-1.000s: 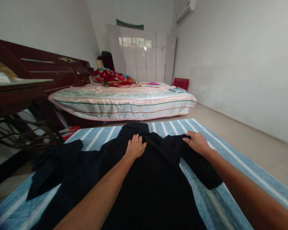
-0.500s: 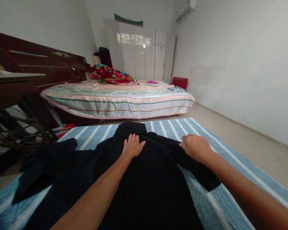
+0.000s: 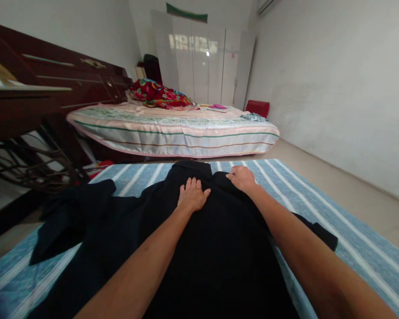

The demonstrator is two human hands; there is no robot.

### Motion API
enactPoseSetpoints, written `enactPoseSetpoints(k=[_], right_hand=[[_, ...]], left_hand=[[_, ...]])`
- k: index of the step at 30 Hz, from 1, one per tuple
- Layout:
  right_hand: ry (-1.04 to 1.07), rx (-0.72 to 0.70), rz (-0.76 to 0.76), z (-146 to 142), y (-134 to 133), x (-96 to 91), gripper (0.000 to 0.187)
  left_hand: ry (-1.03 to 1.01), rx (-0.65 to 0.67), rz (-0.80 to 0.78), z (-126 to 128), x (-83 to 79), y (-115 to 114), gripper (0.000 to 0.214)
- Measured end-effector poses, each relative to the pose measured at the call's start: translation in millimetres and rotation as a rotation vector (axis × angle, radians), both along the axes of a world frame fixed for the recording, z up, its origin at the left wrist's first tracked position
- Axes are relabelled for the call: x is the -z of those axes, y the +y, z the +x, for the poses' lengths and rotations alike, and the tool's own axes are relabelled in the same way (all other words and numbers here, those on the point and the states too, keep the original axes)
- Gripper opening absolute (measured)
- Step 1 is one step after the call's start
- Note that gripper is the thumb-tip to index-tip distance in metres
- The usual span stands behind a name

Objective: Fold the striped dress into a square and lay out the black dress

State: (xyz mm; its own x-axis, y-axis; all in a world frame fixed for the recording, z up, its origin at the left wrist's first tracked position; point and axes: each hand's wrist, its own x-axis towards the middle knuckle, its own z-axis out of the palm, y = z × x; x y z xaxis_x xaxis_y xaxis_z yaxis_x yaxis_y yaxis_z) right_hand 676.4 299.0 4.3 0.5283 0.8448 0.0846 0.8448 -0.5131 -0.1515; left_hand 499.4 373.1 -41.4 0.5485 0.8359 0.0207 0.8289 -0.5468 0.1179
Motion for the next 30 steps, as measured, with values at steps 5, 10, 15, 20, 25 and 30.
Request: enactPoseSetpoints(k=[5,10,15,20,25,30], right_hand=[[-0.089,0.050,0.017,15.1,-3.2,6.6,0.032],[-0.155,0.035,-0.019,21.6,16.4,12.6,0.033],[-0.153,-0.021,-0.084,12.9,28.7,14.4,0.029],[-0.151,-0.134,-0.045,-17.7,54.6,12.6,0.037],[-0.163,-0.185,-0.057,-35.9,86.5,5.3,0.032],[-0.253,-0.289,-0.018,-39.0,93.6,4.8,0.031]], left_hand=[[-0.018,0.003,-0.009,-0.1,1.8,1.3,0.072],[-0.027,0.023,-0.009,-0.4,3.6,2.5,0.072],[-0.035,0.020,-0.029,-0.7,2.4,0.0,0.071],[-0.052,0.018,-0.037,1.1,4.5,-0.1,0.070],[-0.058,0.023,-0.049,1.5,5.3,-1.3,0.069],[-0.080,0.032,-0.060,1.4,3.8,-3.1,0.069]])
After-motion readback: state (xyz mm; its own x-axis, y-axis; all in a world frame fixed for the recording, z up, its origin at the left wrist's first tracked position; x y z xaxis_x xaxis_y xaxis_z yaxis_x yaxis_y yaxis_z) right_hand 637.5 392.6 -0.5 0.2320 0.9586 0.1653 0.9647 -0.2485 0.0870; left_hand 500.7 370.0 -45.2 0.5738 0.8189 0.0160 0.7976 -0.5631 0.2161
